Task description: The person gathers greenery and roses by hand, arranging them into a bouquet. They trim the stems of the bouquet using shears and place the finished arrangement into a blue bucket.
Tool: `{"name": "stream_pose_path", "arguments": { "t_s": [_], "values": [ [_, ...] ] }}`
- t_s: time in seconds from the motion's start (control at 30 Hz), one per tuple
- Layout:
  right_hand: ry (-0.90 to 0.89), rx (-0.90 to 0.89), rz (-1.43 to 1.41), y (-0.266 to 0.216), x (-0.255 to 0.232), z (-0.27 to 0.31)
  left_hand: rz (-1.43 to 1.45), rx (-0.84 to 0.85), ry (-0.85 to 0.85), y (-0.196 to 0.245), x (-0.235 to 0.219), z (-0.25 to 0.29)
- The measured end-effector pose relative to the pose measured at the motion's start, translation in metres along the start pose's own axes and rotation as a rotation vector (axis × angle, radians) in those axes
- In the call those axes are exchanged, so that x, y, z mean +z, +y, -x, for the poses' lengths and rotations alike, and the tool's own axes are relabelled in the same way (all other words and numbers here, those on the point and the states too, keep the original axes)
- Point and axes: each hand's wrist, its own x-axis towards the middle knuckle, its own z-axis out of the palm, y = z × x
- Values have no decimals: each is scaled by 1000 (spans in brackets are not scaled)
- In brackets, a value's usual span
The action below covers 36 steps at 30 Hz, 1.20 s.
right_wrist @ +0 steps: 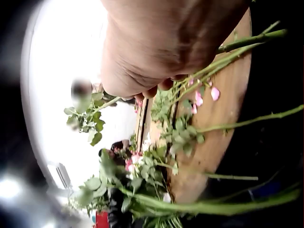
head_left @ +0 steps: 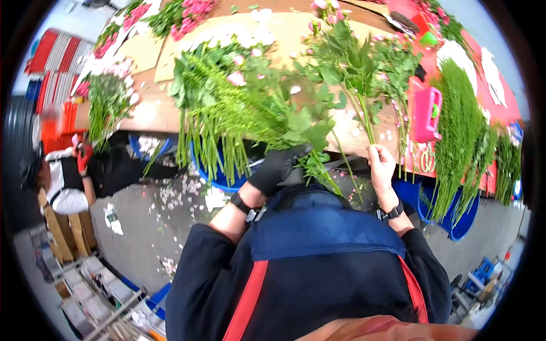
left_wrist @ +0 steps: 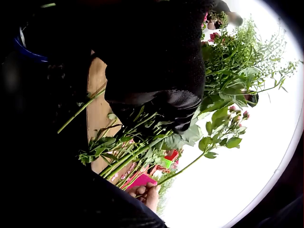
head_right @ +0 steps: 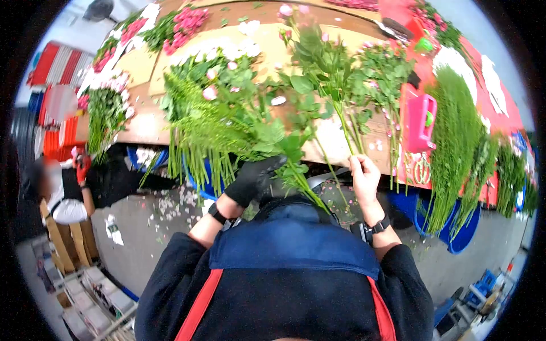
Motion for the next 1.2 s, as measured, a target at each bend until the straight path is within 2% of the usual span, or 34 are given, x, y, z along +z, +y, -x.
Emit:
{"name": "stream_pose_path", "arguments": {
  "t_s": [0.07,0.1,0.13,0.2,0.23,0.37,0.43,0.5,0.6,0.63,0.77,0.87,0.9,1.0,1.03,1.13,1.17,1.2],
  "values": [
    [-100,-6,19,-1,18,19,-265,275,-32,16,-7,9],
    [-234,35,27,-7,23,28,-194,337,-16,4,-6,7],
    [-353,-109,105,1,32,32,-202,381,9,-5,-5,9],
    [-530,-298,59,7,53,39,-218,471,50,-1,-7,16],
    [-576,-232,38,18,56,42,-215,440,50,2,-11,21],
    [-669,-307,124,-6,76,43,-243,476,90,0,-28,41],
    [-689,-309,165,-13,90,47,-130,383,86,9,-37,54],
    [-704,-284,241,-30,104,52,243,299,128,-9,-34,61],
    [-714,-81,57,-23,117,57,298,222,135,-23,-55,76],
    [-720,-64,-4,-25,122,58,491,211,181,-23,-56,80],
    [-726,8,-25,-31,142,67,-250,41,226,-46,-78,98],
    [-744,30,-53,-28,158,72,-352,349,386,-64,-85,103],
    [-752,13,-64,-29,164,74,-302,404,421,-64,-88,108],
    [-784,-46,-12,-33,182,81,-241,356,464,-78,-98,113],
    [-795,-67,19,-34,187,83,-460,270,447,-83,-103,121],
    [-864,-165,124,-27,202,91,-443,371,497,-95,-118,128],
    [-913,-241,209,-31,208,92,-607,153,378,-93,-123,132],
    [-961,-316,295,-35,214,93,-519,228,437,-84,-126,136]
  ]
}}
